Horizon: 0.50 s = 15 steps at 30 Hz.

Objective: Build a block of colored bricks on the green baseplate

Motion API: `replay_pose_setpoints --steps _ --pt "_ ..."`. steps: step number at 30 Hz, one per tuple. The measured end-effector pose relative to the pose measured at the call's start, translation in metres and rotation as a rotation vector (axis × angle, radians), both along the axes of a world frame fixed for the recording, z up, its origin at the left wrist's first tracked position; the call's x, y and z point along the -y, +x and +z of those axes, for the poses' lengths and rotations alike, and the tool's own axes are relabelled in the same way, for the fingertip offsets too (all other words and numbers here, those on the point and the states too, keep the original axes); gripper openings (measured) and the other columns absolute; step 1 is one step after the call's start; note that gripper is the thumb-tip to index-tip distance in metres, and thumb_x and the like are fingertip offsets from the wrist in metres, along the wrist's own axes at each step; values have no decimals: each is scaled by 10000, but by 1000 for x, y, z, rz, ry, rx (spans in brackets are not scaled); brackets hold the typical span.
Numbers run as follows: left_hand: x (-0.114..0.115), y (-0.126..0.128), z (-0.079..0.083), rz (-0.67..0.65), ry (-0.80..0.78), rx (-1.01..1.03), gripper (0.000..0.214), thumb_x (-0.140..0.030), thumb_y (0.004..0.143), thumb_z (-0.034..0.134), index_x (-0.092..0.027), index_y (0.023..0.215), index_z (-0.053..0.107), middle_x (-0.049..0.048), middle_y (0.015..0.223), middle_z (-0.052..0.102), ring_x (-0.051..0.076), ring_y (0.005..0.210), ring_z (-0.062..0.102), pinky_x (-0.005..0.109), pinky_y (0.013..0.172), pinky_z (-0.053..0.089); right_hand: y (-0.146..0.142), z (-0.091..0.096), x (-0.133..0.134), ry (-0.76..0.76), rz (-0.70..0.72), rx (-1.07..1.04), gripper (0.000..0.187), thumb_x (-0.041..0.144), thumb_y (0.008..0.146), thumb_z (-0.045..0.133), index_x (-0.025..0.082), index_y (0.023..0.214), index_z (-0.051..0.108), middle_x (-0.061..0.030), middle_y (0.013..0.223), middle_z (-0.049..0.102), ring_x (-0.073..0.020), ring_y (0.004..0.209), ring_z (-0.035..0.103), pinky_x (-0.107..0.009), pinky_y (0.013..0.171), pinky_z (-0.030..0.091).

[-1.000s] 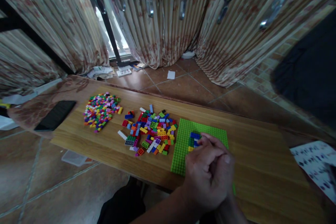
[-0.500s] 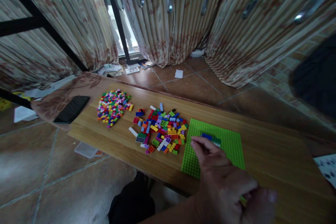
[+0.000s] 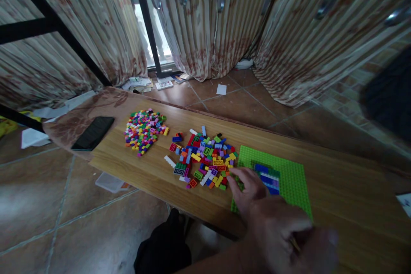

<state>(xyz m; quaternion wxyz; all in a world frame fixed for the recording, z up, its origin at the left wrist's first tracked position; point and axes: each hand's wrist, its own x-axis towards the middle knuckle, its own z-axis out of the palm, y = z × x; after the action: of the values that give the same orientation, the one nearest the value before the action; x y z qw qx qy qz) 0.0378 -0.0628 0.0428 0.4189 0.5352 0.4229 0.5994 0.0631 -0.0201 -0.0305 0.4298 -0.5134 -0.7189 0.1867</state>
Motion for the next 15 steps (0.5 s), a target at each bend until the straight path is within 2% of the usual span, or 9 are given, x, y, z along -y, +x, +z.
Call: replay_pose_setpoints --steps 3,8,10,13,15 --pt "7 10 -10 -141 4 -64 527 -253 679 644 -192 431 182 -65 354 215 54 392 221 266 449 234 -8 -6 -9 2 -36 142 119 242 869 586 200 906 691 -64 843 695 -230 807 637 -370 720 504" --pt "3 11 -20 -390 17 -193 457 -344 739 614 -184 406 347 -56 353 302 52 393 328 215 454 296 -8 -6 -6 -21 -23 228 139 246 897 557 190 920 683 -59 886 703 -202 829 637 -321 738 492" --pt "1 11 -20 -394 -6 -216 471 -357 731 621 -185 399 336 -51 352 316 55 389 343 212 448 306 -9 -5 -6 -21 -23 229 151 267 907 552 193 915 684 -56 880 704 -201 825 636 -318 737 487" --pt "0 15 -19 -303 -93 -212 521 -336 692 650 -193 403 240 -50 335 290 56 370 322 223 421 278 -12 -6 -8 -8 -24 228 170 286 916 547 191 916 688 -56 861 706 -205 824 638 -324 742 482" --pt "1 17 -19 -265 -96 -184 530 -337 679 648 -196 412 213 -50 331 271 57 364 300 234 411 255 -14 -7 -10 1 -23 228 176 292 917 546 191 919 691 -56 858 708 -207 823 640 -328 742 482"
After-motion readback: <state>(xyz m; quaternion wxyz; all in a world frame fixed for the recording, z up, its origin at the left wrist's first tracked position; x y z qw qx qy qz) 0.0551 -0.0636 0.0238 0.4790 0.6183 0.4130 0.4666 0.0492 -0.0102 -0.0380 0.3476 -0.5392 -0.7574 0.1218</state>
